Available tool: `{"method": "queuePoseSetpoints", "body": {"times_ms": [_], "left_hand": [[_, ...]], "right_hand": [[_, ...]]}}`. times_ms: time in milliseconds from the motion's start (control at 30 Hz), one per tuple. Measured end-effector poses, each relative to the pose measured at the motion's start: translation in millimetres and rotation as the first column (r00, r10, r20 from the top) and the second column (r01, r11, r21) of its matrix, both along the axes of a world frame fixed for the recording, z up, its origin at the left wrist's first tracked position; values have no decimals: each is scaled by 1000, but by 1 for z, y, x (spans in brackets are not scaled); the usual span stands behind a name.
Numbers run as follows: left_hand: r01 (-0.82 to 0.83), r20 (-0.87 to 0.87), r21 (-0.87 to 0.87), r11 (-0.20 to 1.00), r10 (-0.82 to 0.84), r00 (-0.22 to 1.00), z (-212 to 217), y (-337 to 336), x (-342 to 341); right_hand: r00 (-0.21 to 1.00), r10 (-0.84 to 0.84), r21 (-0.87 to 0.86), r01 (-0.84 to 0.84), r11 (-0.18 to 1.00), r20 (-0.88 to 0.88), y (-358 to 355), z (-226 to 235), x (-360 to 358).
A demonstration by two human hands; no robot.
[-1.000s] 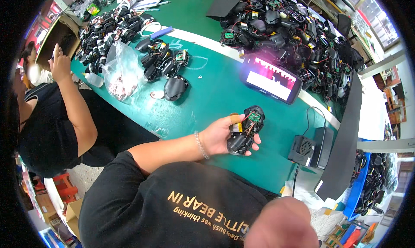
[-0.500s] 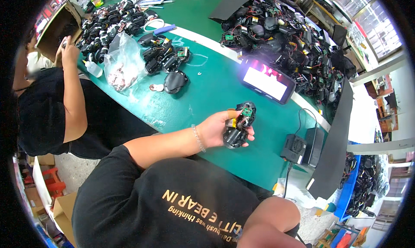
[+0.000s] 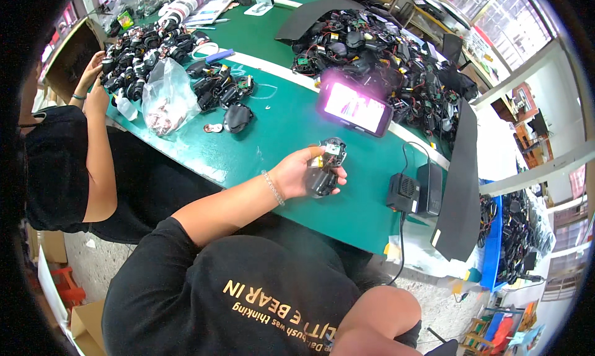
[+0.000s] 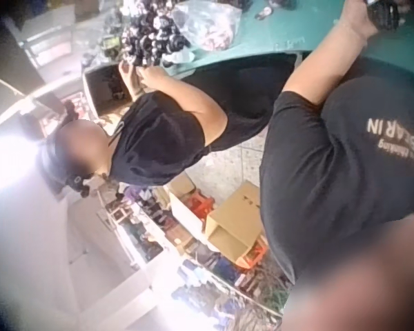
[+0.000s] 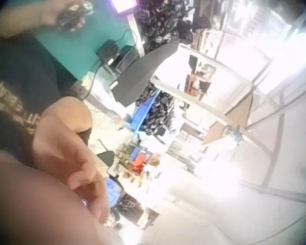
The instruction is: The person assembles small electronic devices at a workbench, inserting batteries and connecting wires to circuit boards. They handle multiple units, placing finished ones into a pile and picking up new ones to continue the process.
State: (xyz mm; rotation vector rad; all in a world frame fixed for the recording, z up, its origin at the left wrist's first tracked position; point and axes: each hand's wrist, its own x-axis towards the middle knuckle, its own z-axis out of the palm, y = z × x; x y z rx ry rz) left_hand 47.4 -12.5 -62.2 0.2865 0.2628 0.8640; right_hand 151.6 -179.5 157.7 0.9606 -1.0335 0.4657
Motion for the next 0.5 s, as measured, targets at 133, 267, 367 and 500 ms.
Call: {"method": "queuePoseSetpoints", "body": {"times_ms": [133, 267, 367, 500], "left_hand": [[0, 12, -1, 1000, 0, 1000, 2, 1, 5], [-28, -2, 10, 1000, 28, 1000, -1, 2, -5], [-43, -86, 24, 999, 45, 995, 5, 3, -3], [-33, -108, 67, 997, 40, 993, 7, 3, -1]], "right_hand": [[760, -628, -192, 650, 735, 168, -22, -4, 20], [792, -532, -280, 606, 744, 301, -32, -12, 14], [835, -196, -502, 478, 721, 514, -55, -8, -1], [674, 707, -919, -106, 380, 215, -95, 1, -31]]}}
